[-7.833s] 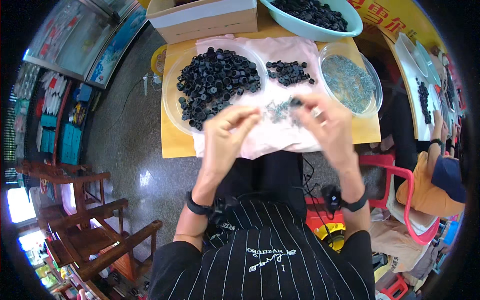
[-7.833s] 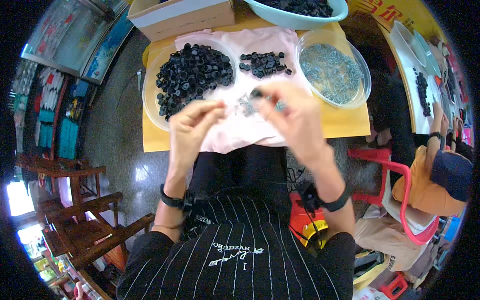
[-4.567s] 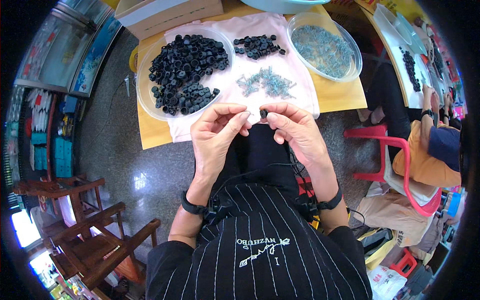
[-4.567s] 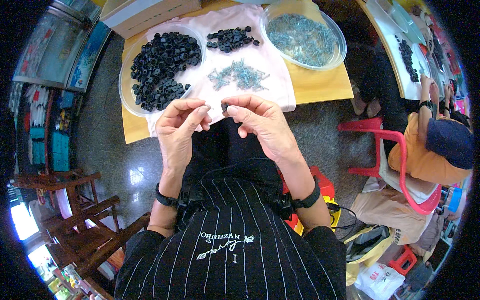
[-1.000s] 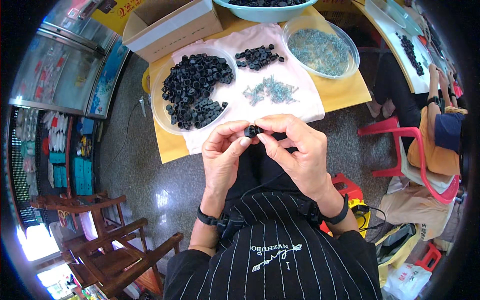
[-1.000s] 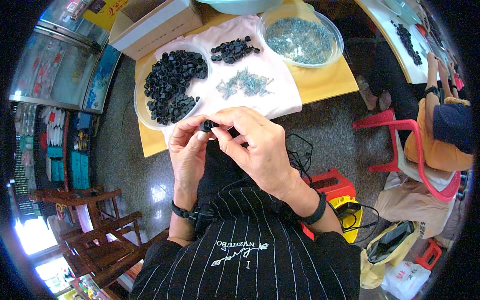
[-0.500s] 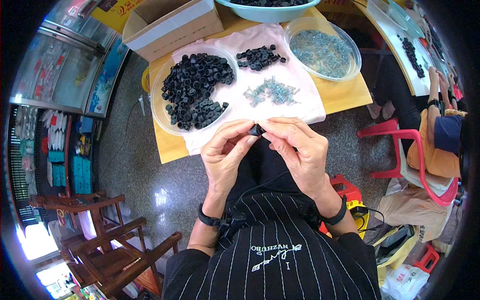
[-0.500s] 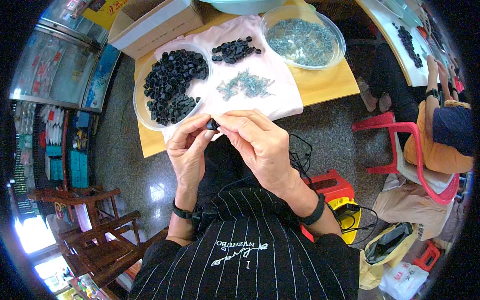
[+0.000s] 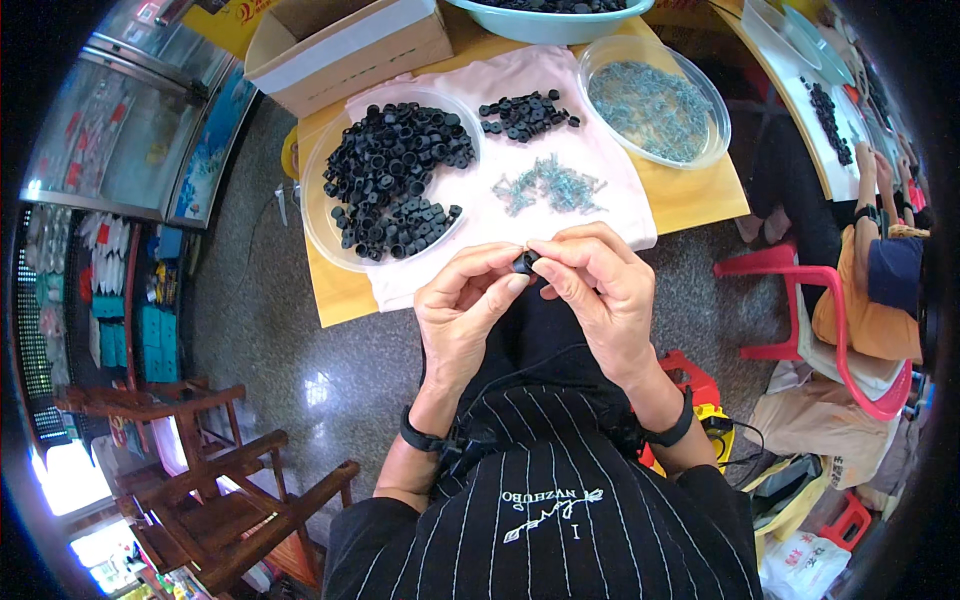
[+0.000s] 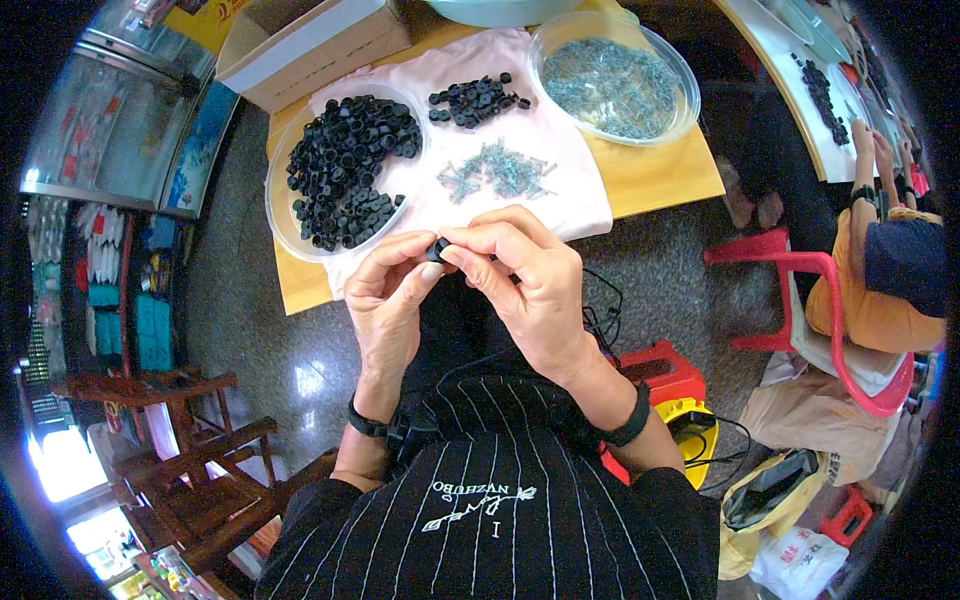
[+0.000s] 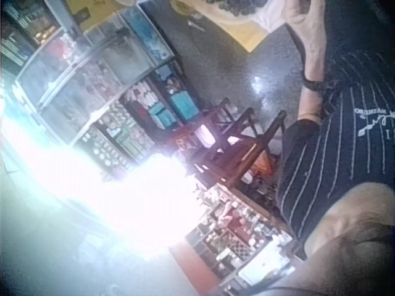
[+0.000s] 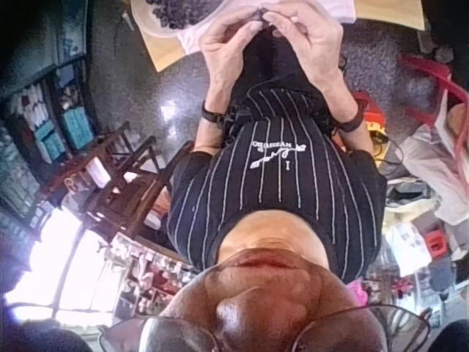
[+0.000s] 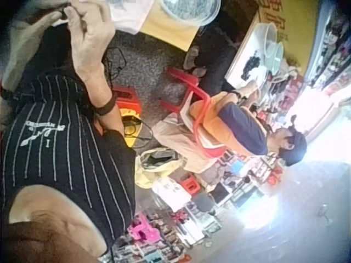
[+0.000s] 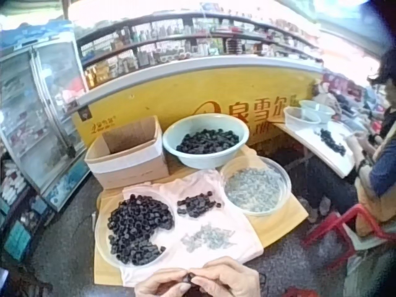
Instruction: Manually assembling small black plastic components and metal clips.
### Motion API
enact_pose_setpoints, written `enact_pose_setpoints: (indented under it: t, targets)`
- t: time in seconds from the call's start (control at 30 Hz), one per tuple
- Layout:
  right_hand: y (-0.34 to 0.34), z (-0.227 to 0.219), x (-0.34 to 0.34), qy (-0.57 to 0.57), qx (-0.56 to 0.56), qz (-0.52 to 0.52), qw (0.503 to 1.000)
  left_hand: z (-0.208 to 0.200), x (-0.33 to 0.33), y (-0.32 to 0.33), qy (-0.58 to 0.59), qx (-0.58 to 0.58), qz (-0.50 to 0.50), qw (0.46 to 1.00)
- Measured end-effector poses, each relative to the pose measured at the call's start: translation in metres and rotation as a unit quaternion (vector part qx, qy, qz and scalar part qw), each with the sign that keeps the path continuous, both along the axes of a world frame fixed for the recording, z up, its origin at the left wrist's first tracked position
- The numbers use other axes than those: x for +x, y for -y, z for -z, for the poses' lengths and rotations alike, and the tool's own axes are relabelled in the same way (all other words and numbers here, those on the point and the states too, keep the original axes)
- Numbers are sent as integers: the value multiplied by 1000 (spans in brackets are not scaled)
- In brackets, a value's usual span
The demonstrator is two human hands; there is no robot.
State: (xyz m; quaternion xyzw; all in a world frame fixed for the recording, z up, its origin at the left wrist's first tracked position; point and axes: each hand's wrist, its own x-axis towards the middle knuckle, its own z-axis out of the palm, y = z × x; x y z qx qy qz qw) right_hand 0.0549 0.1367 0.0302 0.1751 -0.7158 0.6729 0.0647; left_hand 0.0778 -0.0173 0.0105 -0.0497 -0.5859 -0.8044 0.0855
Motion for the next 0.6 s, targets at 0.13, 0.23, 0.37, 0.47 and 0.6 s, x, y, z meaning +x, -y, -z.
enact_pose_setpoints:
  t: [0.13, 0.23, 0.37, 0.47, 0.6]
  targets:
    - [0, -1, -1, -96, 67, 21, 993, -4, 2, -3, 51, 52, -3, 997]
    - [9, 2, -2, -133, 51, 41, 989, 0, 0, 0, 99, 74, -5, 992]
    - [7, 6, -1, -140, 86, 51, 985, -3, 0, -3, 106, 85, -3, 991]
    - [5, 9, -3, -179, 131, 75, 972, -3, 1, -7, 114, 119, 2, 986]
    - [5, 11, -3, -204, 147, 93, 963, -2, 3, -12, 104, 155, 4, 982]
